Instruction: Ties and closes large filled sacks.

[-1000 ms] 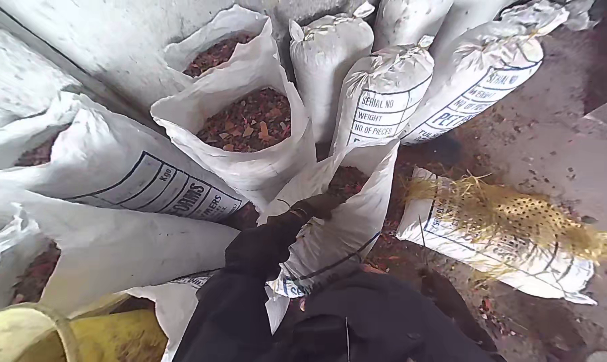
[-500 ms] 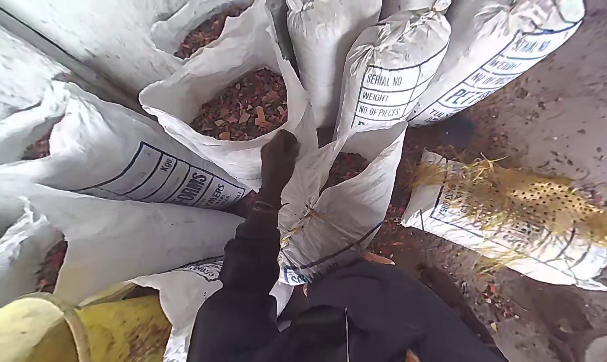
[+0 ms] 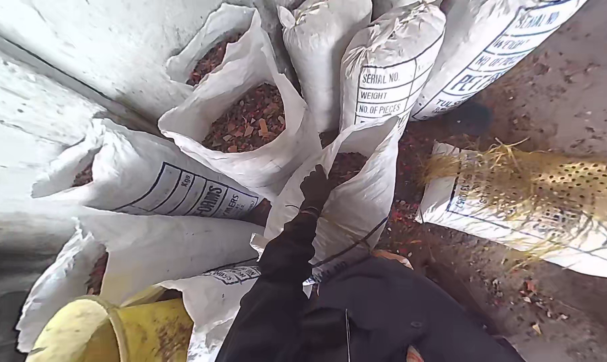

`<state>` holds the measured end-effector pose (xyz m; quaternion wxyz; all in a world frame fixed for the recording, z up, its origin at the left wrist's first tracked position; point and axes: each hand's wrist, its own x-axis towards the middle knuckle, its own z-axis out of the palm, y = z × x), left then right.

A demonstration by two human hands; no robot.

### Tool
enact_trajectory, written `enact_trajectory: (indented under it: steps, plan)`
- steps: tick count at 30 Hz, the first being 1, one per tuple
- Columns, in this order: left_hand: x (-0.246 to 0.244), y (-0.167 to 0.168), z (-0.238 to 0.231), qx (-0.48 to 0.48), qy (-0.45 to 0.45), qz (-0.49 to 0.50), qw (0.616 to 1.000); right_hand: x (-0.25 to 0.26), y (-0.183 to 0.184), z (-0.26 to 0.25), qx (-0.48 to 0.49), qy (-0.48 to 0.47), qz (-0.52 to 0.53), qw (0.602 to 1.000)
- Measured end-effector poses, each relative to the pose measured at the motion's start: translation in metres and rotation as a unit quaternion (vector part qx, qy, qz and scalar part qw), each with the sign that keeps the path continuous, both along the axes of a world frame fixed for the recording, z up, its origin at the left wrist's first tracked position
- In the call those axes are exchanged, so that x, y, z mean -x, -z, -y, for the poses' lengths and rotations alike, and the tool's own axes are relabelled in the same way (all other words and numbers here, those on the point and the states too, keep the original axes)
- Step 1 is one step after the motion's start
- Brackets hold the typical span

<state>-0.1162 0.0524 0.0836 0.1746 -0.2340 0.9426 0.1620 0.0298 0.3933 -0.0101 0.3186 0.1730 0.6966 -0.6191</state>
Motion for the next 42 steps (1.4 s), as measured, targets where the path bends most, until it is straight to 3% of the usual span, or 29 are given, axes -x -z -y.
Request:
enact_trajectory:
  steps: [2, 5, 8, 10, 11, 13, 14, 15, 16, 18, 21, 24, 30, 35, 42]
  plan:
    - [0.0, -0.008, 0.008, 0.011, 0.001, 0.018, 1.0, 0.0, -0.018, 0.006, 0.042, 0.033, 0.01, 0.999]
    - [-0.009, -0.036, 0.022, 0.071, 0.054, 0.047, 0.995, 0.01, -0.065, 0.022, 0.001, 0.026, 0.038, 0.999]
    - [-0.003, -0.06, 0.028, 0.039, 0.083, 0.025, 0.995, 0.024, -0.087, 0.031, -0.042, 0.001, 0.093, 0.995]
    - [0.0, -0.083, 0.017, -0.058, 0.101, -0.107, 0.987, 0.021, -0.079, 0.023, 0.017, -0.048, 0.036, 0.998]
    - [0.001, -0.095, 0.013, -0.12, 0.11, -0.204, 0.965, 0.019, -0.073, 0.021, 0.033, -0.077, 0.0, 0.996]
    - [0.002, -0.107, 0.01, -0.246, 0.112, -0.389, 0.881, 0.022, -0.091, 0.038, -0.13, -0.126, 0.046, 0.982]
    - [0.002, -0.108, 0.012, -0.274, 0.098, -0.425, 0.857, 0.022, -0.086, 0.041, -0.168, -0.126, 0.032, 0.977]
    - [-0.004, -0.103, 0.016, -0.26, 0.079, -0.416, 0.868, 0.016, -0.046, 0.008, 0.0, -0.132, -0.093, 0.987]
    - [-0.014, -0.091, 0.022, -0.223, 0.063, -0.368, 0.9, 0.015, -0.038, 0.002, 0.031, -0.046, -0.048, 0.997]
    - [-0.035, -0.044, 0.034, -0.156, 0.029, -0.221, 0.962, 0.027, -0.033, -0.01, 0.023, 0.015, 0.108, 0.994]
    - [-0.062, 0.027, 0.034, -0.116, -0.005, -0.072, 0.991, 0.014, 0.011, -0.025, 0.095, 0.033, 0.048, 0.994]
    - [-0.072, 0.05, 0.012, -0.042, -0.026, -0.1, 0.994, 0.01, -0.012, -0.005, 0.027, 0.01, 0.067, 0.997]
    - [-0.066, 0.067, -0.01, 0.016, -0.015, -0.183, 0.983, 0.013, 0.007, -0.011, -0.022, -0.138, -0.041, 0.989]
    - [-0.074, 0.077, -0.008, -0.004, -0.02, -0.27, 0.963, 0.028, -0.036, 0.037, -0.13, -0.297, -0.143, 0.935]
    - [-0.075, 0.066, 0.002, -0.081, -0.011, -0.209, 0.974, 0.053, -0.047, 0.101, -0.195, -0.404, -0.124, 0.885]
